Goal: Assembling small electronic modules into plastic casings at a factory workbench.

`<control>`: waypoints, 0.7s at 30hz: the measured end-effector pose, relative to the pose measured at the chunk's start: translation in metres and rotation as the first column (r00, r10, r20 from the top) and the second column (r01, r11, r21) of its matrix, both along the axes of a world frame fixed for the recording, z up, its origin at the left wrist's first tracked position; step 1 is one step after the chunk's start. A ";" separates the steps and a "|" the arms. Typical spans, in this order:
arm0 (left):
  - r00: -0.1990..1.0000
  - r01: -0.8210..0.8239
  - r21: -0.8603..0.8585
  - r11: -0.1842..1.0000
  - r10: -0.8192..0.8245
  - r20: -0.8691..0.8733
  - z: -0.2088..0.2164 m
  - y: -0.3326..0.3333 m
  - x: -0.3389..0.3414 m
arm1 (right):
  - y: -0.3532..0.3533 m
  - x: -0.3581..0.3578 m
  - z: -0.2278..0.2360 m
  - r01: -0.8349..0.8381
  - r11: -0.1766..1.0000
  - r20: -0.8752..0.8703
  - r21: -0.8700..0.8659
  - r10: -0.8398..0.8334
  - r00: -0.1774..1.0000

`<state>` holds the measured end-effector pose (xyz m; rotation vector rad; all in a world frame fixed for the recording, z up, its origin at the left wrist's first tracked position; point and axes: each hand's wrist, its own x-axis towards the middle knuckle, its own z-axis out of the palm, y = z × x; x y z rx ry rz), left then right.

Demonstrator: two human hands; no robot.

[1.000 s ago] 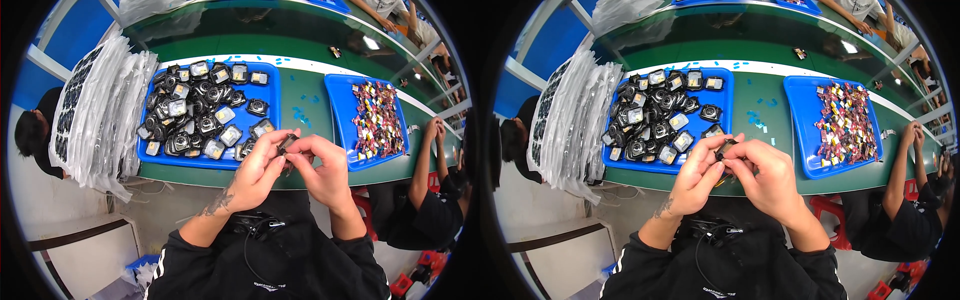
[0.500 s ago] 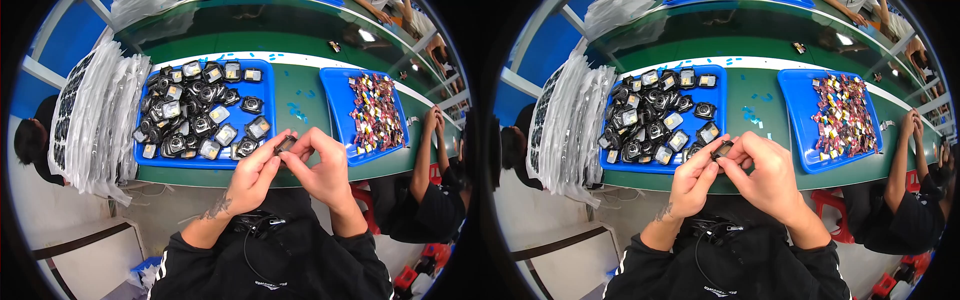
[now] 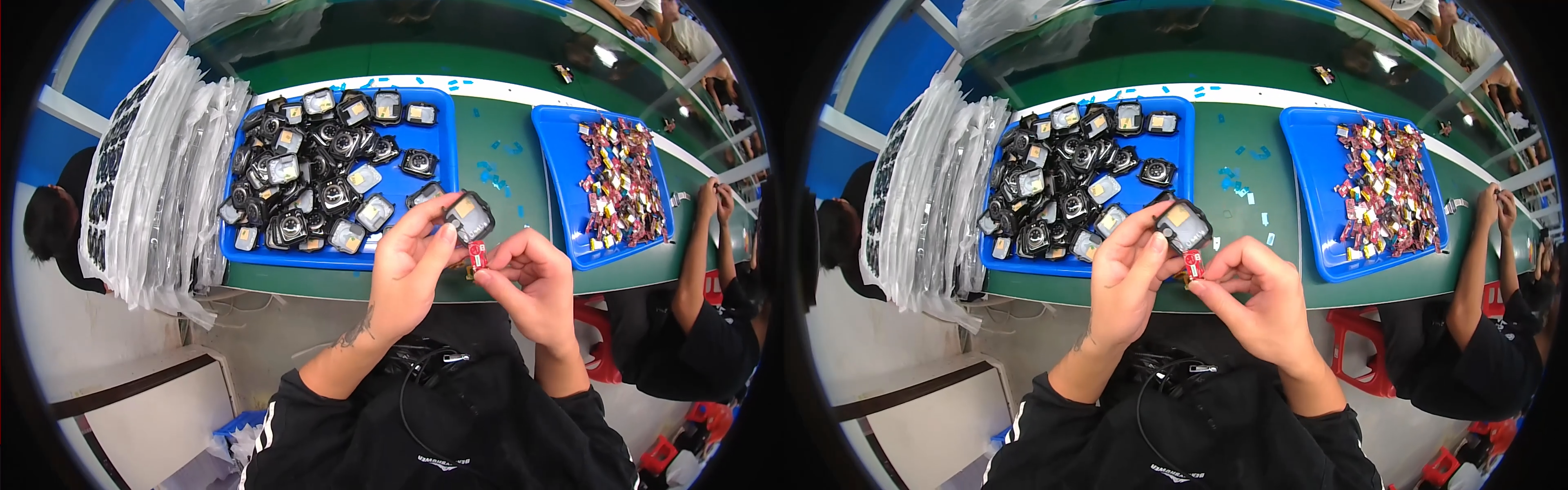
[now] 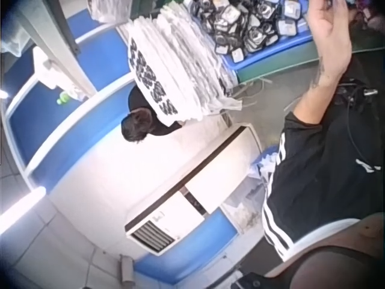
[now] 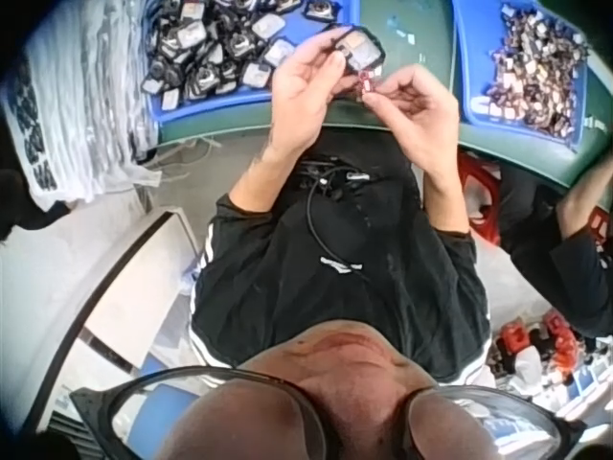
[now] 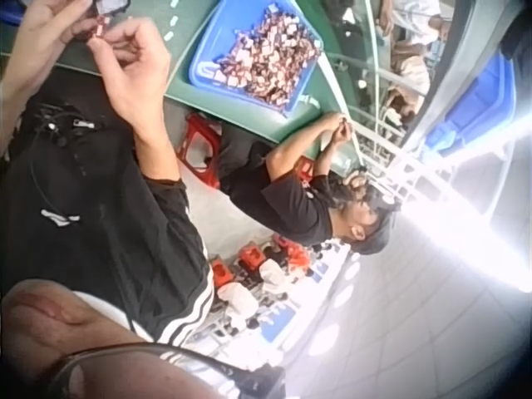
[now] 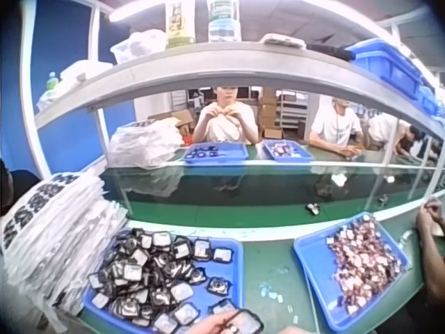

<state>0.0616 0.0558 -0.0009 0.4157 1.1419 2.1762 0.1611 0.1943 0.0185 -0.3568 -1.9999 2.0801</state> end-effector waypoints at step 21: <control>0.748 -0.135 -0.444 0.886 -0.203 -0.632 0.001 -0.018 -0.004 | 0.017 -0.005 0.003 -0.164 0.986 0.188 0.026 0.156 0.970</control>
